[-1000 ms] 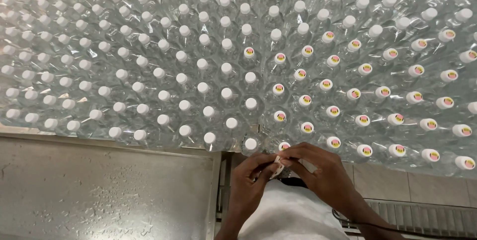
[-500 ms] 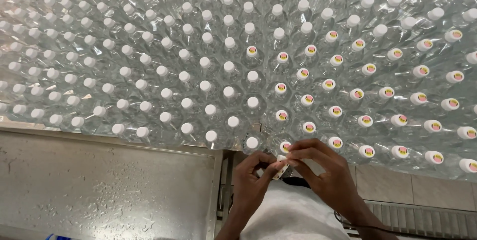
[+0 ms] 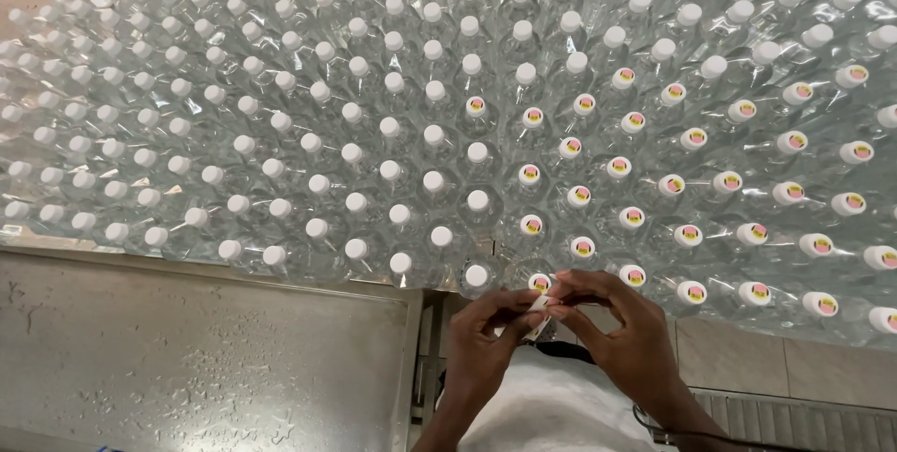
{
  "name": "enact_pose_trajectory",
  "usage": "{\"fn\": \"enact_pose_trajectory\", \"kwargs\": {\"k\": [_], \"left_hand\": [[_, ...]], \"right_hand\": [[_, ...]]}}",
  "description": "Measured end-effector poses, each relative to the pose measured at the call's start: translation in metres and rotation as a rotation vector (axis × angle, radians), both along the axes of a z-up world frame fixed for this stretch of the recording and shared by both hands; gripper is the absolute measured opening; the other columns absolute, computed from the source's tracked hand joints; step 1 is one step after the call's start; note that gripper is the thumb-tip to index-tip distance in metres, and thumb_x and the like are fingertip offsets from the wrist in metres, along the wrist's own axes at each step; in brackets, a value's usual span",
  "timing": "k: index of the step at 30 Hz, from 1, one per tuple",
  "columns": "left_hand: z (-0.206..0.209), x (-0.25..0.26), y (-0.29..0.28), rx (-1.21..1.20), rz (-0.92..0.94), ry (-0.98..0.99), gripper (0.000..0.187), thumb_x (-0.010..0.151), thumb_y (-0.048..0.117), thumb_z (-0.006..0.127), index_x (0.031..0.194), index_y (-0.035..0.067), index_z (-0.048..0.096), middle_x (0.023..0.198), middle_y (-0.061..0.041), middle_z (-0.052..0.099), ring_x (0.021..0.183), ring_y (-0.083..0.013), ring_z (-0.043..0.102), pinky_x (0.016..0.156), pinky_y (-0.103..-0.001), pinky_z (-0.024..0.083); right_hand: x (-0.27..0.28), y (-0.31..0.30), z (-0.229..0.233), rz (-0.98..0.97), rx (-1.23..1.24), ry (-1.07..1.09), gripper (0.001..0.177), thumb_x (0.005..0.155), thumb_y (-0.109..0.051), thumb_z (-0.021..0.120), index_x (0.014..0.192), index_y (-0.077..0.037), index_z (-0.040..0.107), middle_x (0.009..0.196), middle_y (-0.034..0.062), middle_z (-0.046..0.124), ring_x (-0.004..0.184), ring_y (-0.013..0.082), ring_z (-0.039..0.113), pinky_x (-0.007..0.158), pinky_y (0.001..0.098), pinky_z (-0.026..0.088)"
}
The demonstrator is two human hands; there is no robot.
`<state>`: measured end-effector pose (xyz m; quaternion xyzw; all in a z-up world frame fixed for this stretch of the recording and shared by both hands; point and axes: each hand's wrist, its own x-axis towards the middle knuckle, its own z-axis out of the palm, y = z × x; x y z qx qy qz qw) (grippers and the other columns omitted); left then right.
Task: Applying small circular labels to the caps of bottled water on a production table
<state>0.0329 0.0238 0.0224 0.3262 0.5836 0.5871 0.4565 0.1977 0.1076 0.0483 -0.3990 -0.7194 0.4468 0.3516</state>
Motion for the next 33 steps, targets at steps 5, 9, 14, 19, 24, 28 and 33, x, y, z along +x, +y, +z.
{"fn": "enact_pose_trajectory", "kwargs": {"k": [5, 9, 14, 19, 24, 28, 33], "left_hand": [[-0.003, 0.002, 0.002, -0.058, 0.073, -0.08, 0.023, 0.085, 0.017, 0.093, 0.1, 0.004, 0.082, 0.091, -0.008, 0.082, 0.082, -0.0141, 0.078, 0.07, -0.03, 0.071], [-0.005, 0.006, 0.002, -0.074, 0.107, -0.113, 0.025, 0.084, 0.02, 0.094, 0.085, 0.007, 0.073, 0.082, -0.005, 0.077, 0.079, -0.0128, 0.074, 0.068, -0.029, 0.068], [-0.012, 0.004, -0.002, 0.01, 0.046, 0.061, 0.026, 0.09, 0.027, 0.091, 0.083, 0.01, 0.072, 0.078, 0.0, 0.072, 0.07, -0.0086, 0.065, 0.06, -0.025, 0.049], [0.003, 0.003, -0.001, 0.027, -0.029, -0.024, 0.053, 0.09, 0.026, 0.086, 0.137, 0.011, 0.068, 0.113, -0.008, 0.083, 0.102, -0.0181, 0.08, 0.087, -0.034, 0.069], [-0.006, 0.005, -0.002, -0.076, 0.016, 0.036, 0.02, 0.09, 0.021, 0.087, 0.103, 0.006, 0.086, 0.096, -0.007, 0.09, 0.083, -0.0145, 0.083, 0.069, -0.03, 0.067], [-0.018, 0.005, -0.001, -0.184, 0.079, 0.083, 0.014, 0.087, 0.017, 0.093, 0.088, 0.006, 0.085, 0.077, -0.003, 0.082, 0.066, -0.0098, 0.064, 0.059, -0.028, 0.051], [-0.02, 0.008, 0.001, -0.161, 0.083, 0.216, 0.025, 0.087, 0.032, 0.092, 0.081, 0.011, 0.078, 0.073, 0.001, 0.077, 0.065, -0.0078, 0.063, 0.058, -0.027, 0.048]], "right_hand": [[0.003, 0.001, -0.005, 0.005, 0.138, -0.018, 0.028, 0.09, -0.015, 0.085, 0.117, -0.012, 0.077, 0.103, 0.0, 0.085, 0.096, 0.0138, 0.083, 0.093, 0.0304, 0.063], [0.008, 0.001, -0.007, 0.118, -0.084, 0.16, 0.034, 0.094, -0.006, 0.078, 0.128, -0.006, 0.069, 0.118, 0.0091, 0.075, 0.11, 0.022, 0.081, 0.101, 0.0335, 0.064], [0.007, 0.001, -0.003, 0.182, -0.146, 0.19, 0.063, 0.094, -0.001, 0.077, 0.152, -0.012, 0.056, 0.126, 0.0115, 0.07, 0.111, 0.0216, 0.083, 0.106, 0.0374, 0.068], [0.006, 0.002, 0.0, 0.126, -0.176, 0.165, 0.065, 0.092, 0.0, 0.078, 0.153, -0.01, 0.057, 0.125, 0.0107, 0.071, 0.104, 0.0204, 0.085, 0.097, 0.0348, 0.071], [-0.001, 0.001, 0.007, 0.093, 0.128, 0.074, 0.047, 0.096, -0.006, 0.078, 0.141, -0.007, 0.066, 0.124, 0.0096, 0.071, 0.097, 0.0168, 0.083, 0.095, 0.0338, 0.068], [0.001, 0.0, 0.007, 0.131, 0.234, 0.031, 0.039, 0.101, -0.008, 0.074, 0.139, -0.009, 0.068, 0.117, 0.0059, 0.071, 0.1, 0.0168, 0.079, 0.1, 0.0371, 0.062], [0.008, 0.002, 0.006, 0.147, -0.013, 0.252, 0.041, 0.098, -0.002, 0.075, 0.138, -0.006, 0.067, 0.127, 0.0111, 0.064, 0.109, 0.0211, 0.075, 0.107, 0.0378, 0.062]]}}
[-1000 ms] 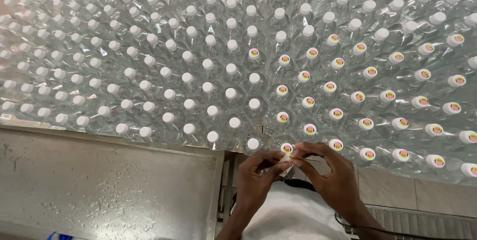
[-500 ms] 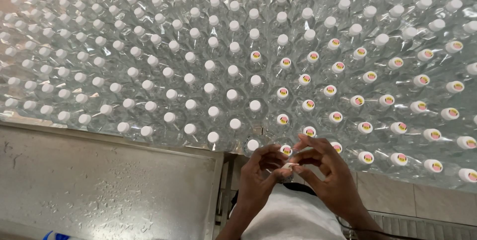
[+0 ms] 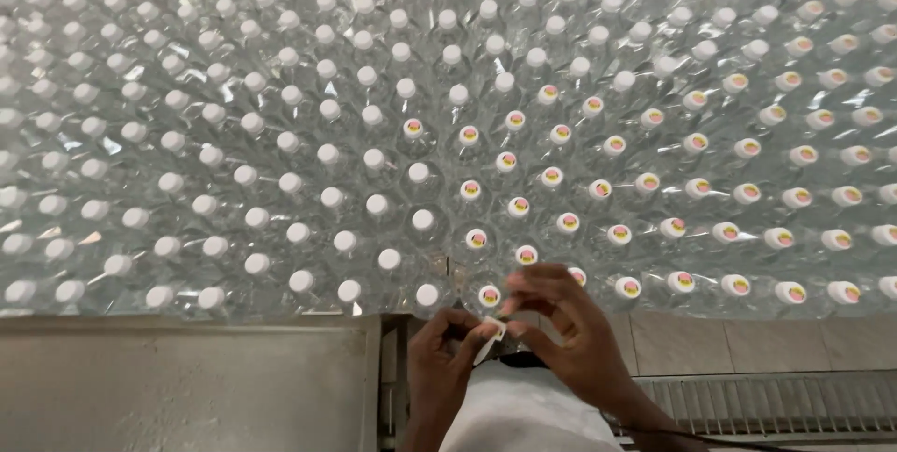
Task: Applying small circular labels to the caps of bottled water on a production table
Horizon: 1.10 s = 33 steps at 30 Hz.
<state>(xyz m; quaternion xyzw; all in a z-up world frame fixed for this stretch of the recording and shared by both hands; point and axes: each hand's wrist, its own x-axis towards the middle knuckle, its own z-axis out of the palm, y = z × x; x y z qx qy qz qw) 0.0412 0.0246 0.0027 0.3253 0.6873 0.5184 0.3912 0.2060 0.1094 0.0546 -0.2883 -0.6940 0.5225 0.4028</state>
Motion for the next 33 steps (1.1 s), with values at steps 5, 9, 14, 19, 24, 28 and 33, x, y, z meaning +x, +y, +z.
{"fn": "enact_pose_trajectory", "kwargs": {"k": [5, 9, 14, 19, 24, 28, 33], "left_hand": [[0.0, 0.002, -0.002, 0.123, -0.019, -0.023, 0.026, 0.087, 0.029, 0.091, 0.08, 0.012, 0.072, 0.073, 0.001, 0.076, 0.068, -0.0074, 0.064, 0.063, -0.026, 0.049], [-0.005, 0.002, -0.001, 0.19, -0.059, 0.016, 0.032, 0.091, 0.031, 0.089, 0.08, 0.011, 0.067, 0.073, 0.002, 0.069, 0.066, -0.0074, 0.058, 0.061, -0.028, 0.048], [0.002, 0.002, -0.002, 0.188, -0.086, -0.107, 0.031, 0.091, 0.033, 0.086, 0.105, 0.008, 0.072, 0.098, -0.002, 0.081, 0.087, -0.0149, 0.081, 0.07, -0.029, 0.064], [0.007, 0.0, -0.005, 0.246, -0.068, -0.223, 0.012, 0.095, 0.015, 0.085, 0.101, 0.005, 0.082, 0.092, -0.007, 0.082, 0.084, -0.0114, 0.076, 0.073, -0.026, 0.061], [0.002, -0.007, -0.011, 0.208, -0.015, -0.232, 0.024, 0.094, 0.026, 0.087, 0.091, 0.007, 0.073, 0.081, -0.004, 0.073, 0.074, -0.0117, 0.07, 0.067, -0.027, 0.058], [-0.005, -0.01, -0.019, 0.132, 0.113, -0.393, 0.032, 0.085, 0.018, 0.095, 0.081, 0.007, 0.065, 0.074, -0.003, 0.064, 0.074, -0.0115, 0.06, 0.065, -0.027, 0.056], [-0.009, -0.022, -0.037, 0.075, 0.187, -0.39, 0.034, 0.08, 0.018, 0.098, 0.08, 0.007, 0.065, 0.075, -0.005, 0.073, 0.073, -0.0133, 0.073, 0.065, -0.028, 0.065]], "right_hand": [[0.001, -0.002, 0.006, 0.069, -0.032, 0.016, 0.053, 0.097, -0.004, 0.076, 0.147, -0.009, 0.058, 0.157, 0.0174, 0.047, 0.121, 0.024, 0.072, 0.111, 0.0431, 0.07], [-0.003, -0.002, 0.008, 0.042, 0.026, -0.049, 0.054, 0.096, -0.003, 0.077, 0.147, -0.01, 0.059, 0.155, 0.0161, 0.049, 0.107, 0.0203, 0.076, 0.098, 0.0364, 0.075], [-0.004, -0.002, 0.009, 0.027, 0.064, -0.067, 0.052, 0.098, -0.004, 0.076, 0.146, -0.008, 0.059, 0.154, 0.0186, 0.051, 0.102, 0.0195, 0.077, 0.1, 0.0371, 0.074], [-0.005, -0.003, -0.002, 0.001, 0.068, -0.085, 0.054, 0.095, 0.002, 0.076, 0.146, -0.007, 0.061, 0.153, 0.0168, 0.05, 0.102, 0.0199, 0.078, 0.099, 0.0361, 0.073], [-0.019, -0.004, -0.001, 0.03, 0.081, -0.11, 0.051, 0.097, 0.001, 0.074, 0.145, -0.009, 0.061, 0.154, 0.0172, 0.05, 0.105, 0.0201, 0.078, 0.101, 0.0374, 0.074], [-0.033, 0.005, 0.0, 0.138, -0.105, -0.069, 0.047, 0.094, 0.002, 0.076, 0.139, -0.008, 0.065, 0.149, 0.0151, 0.054, 0.109, 0.0165, 0.076, 0.095, 0.0317, 0.073], [-0.084, 0.085, -0.009, 0.084, -0.366, -0.218, 0.051, 0.086, -0.011, 0.084, 0.133, -0.013, 0.065, 0.117, 0.0136, 0.082, 0.101, 0.0214, 0.082, 0.083, 0.034, 0.073]]}}
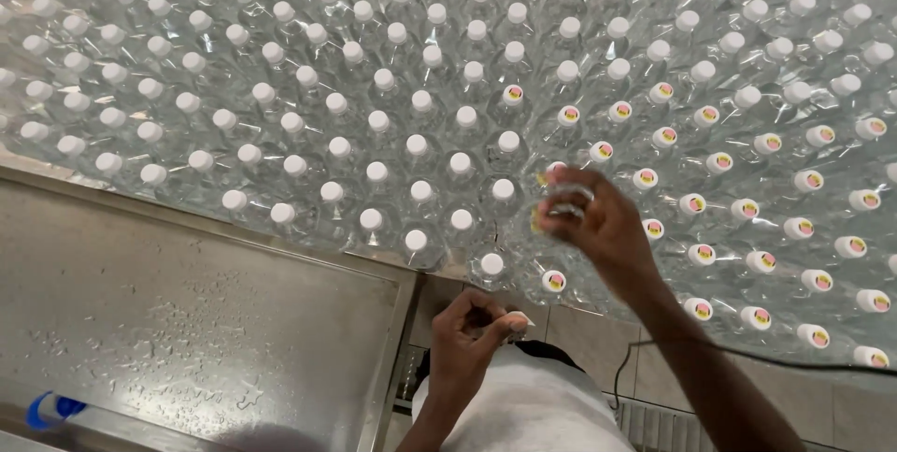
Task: Applying small circular labels to the caps of bottled water on a production table
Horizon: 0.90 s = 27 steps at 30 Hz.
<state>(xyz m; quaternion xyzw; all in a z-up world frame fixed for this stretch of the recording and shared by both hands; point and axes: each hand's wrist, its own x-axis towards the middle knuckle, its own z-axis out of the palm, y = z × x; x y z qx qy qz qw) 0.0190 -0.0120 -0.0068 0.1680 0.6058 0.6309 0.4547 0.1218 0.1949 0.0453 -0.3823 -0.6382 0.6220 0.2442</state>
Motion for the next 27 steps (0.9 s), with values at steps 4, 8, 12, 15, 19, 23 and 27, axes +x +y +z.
{"fn": "enact_pose_trajectory", "kwargs": {"k": [4, 8, 12, 15, 19, 23, 27], "left_hand": [[-0.001, -0.006, -0.018, -0.008, -0.007, 0.131, 0.029, 0.085, 0.026, 0.094, 0.083, 0.01, 0.07, 0.078, -0.003, 0.076, 0.074, -0.0107, 0.074, 0.068, -0.026, 0.057], [-0.004, -0.013, -0.032, -0.021, 0.015, 0.035, 0.028, 0.086, 0.022, 0.094, 0.083, 0.009, 0.069, 0.077, -0.004, 0.074, 0.068, -0.0111, 0.069, 0.056, -0.027, 0.057], [-0.011, -0.02, -0.041, -0.057, 0.06, 0.047, 0.028, 0.085, 0.022, 0.094, 0.083, 0.009, 0.07, 0.072, -0.006, 0.076, 0.065, -0.0138, 0.072, 0.055, -0.029, 0.058], [-0.011, -0.024, -0.044, -0.091, 0.058, 0.036, 0.028, 0.086, 0.025, 0.094, 0.084, 0.009, 0.07, 0.074, -0.005, 0.075, 0.065, -0.0137, 0.071, 0.056, -0.029, 0.057], [-0.006, -0.027, -0.043, -0.074, 0.035, 0.045, 0.028, 0.087, 0.023, 0.094, 0.082, 0.009, 0.071, 0.066, -0.004, 0.07, 0.059, -0.0123, 0.064, 0.056, -0.027, 0.051], [-0.007, -0.028, -0.043, -0.047, 0.01, 0.05, 0.028, 0.088, 0.024, 0.093, 0.082, 0.01, 0.069, 0.067, -0.003, 0.068, 0.058, -0.0114, 0.06, 0.056, -0.028, 0.05], [-0.01, -0.03, -0.043, -0.077, 0.005, 0.06, 0.029, 0.087, 0.026, 0.093, 0.083, 0.01, 0.069, 0.073, -0.003, 0.072, 0.061, -0.0107, 0.063, 0.054, -0.028, 0.054]], "right_hand": [[-0.057, 0.063, -0.029, -0.076, 0.034, 0.024, 0.047, 0.086, -0.005, 0.083, 0.129, -0.011, 0.065, 0.134, 0.0042, 0.074, 0.111, 0.0154, 0.075, 0.092, 0.0329, 0.065], [-0.083, 0.083, -0.047, -0.093, 0.145, -0.012, 0.042, 0.086, -0.005, 0.082, 0.123, -0.015, 0.065, 0.139, 0.0052, 0.07, 0.111, 0.0146, 0.076, 0.087, 0.0321, 0.064], [-0.092, 0.091, -0.062, -0.07, 0.263, 0.002, 0.035, 0.091, -0.003, 0.079, 0.121, -0.015, 0.065, 0.139, 0.0071, 0.055, 0.108, 0.0188, 0.076, 0.091, 0.0307, 0.065], [-0.092, 0.093, -0.071, -0.02, 0.416, -0.022, 0.037, 0.094, 0.001, 0.079, 0.125, -0.014, 0.066, 0.141, 0.0095, 0.051, 0.104, 0.0208, 0.075, 0.087, 0.0296, 0.064], [-0.091, 0.083, -0.074, 0.062, 0.753, -0.053, 0.032, 0.101, 0.004, 0.069, 0.131, -0.008, 0.066, 0.148, 0.0148, 0.044, 0.104, 0.0219, 0.069, 0.094, 0.0357, 0.067], [-0.091, 0.08, -0.089, 0.078, 0.982, 0.026, 0.032, 0.108, 0.012, 0.065, 0.135, -0.006, 0.062, 0.156, 0.0221, 0.035, 0.121, 0.0315, 0.065, 0.093, 0.0415, 0.068], [-0.099, 0.09, -0.089, -0.041, 0.758, -0.026, 0.047, 0.1, 0.003, 0.078, 0.141, -0.013, 0.062, 0.163, 0.0132, 0.026, 0.12, 0.0291, 0.066, 0.099, 0.0443, 0.064]]}}
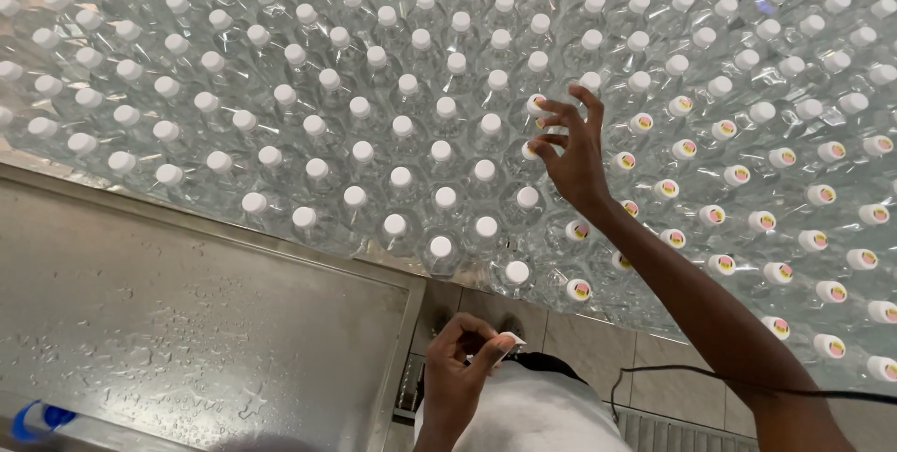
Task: Applying small circular labels to the caps of bottled water on a production table
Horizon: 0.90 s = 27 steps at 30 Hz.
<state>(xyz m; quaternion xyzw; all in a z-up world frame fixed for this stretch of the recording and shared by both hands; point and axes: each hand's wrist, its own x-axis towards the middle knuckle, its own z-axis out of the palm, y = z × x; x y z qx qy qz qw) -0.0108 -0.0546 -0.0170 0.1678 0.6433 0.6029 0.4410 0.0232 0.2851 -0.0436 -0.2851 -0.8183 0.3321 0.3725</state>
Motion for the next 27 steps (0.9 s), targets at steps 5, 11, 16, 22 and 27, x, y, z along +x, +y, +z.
{"fn": "enact_pose_trajectory", "kwargs": {"k": [5, 11, 16, 22, 27], "left_hand": [[0.007, -0.001, 0.0, 0.036, -0.026, -0.001, 0.028, 0.088, 0.022, 0.093, 0.082, 0.009, 0.069, 0.066, -0.003, 0.067, 0.058, -0.0107, 0.059, 0.055, -0.027, 0.048], [-0.002, -0.008, -0.002, 0.01, -0.025, 0.009, 0.028, 0.087, 0.026, 0.093, 0.083, 0.01, 0.07, 0.07, -0.004, 0.071, 0.06, -0.0116, 0.065, 0.054, -0.027, 0.054], [0.003, -0.007, 0.001, 0.041, -0.046, -0.003, 0.031, 0.088, 0.029, 0.093, 0.082, 0.01, 0.069, 0.065, -0.003, 0.068, 0.059, -0.0106, 0.062, 0.056, -0.027, 0.05], [0.005, -0.01, 0.001, 0.008, -0.072, -0.011, 0.029, 0.088, 0.028, 0.093, 0.083, 0.011, 0.07, 0.074, -0.002, 0.072, 0.062, -0.0112, 0.064, 0.056, -0.027, 0.055], [0.004, -0.009, 0.001, 0.035, -0.054, -0.02, 0.03, 0.088, 0.027, 0.093, 0.082, 0.01, 0.069, 0.069, -0.003, 0.069, 0.059, -0.0111, 0.062, 0.055, -0.027, 0.051]], "right_hand": [[-0.001, 0.006, 0.009, -0.058, -0.18, 0.065, 0.039, 0.098, 0.004, 0.078, 0.132, -0.012, 0.066, 0.146, 0.0115, 0.045, 0.101, 0.0225, 0.076, 0.08, 0.0296, 0.063], [0.029, -0.045, 0.046, 0.012, -0.661, 0.019, 0.036, 0.091, 0.001, 0.08, 0.12, -0.014, 0.066, 0.126, 0.0052, 0.078, 0.095, 0.0129, 0.074, 0.077, 0.0278, 0.062], [0.037, -0.062, 0.048, 0.015, -0.559, -0.212, 0.035, 0.094, -0.009, 0.08, 0.124, -0.017, 0.063, 0.143, 0.0044, 0.072, 0.106, 0.019, 0.079, 0.076, 0.0317, 0.063], [0.035, -0.066, 0.034, 0.037, -0.329, -0.179, 0.032, 0.097, -0.004, 0.078, 0.126, -0.014, 0.068, 0.135, 0.0078, 0.065, 0.098, 0.0195, 0.081, 0.084, 0.0306, 0.065], [0.038, -0.071, 0.015, 0.098, 0.045, -0.173, 0.032, 0.102, 0.003, 0.074, 0.132, -0.007, 0.066, 0.138, 0.0146, 0.06, 0.094, 0.0218, 0.076, 0.083, 0.035, 0.067]]}}
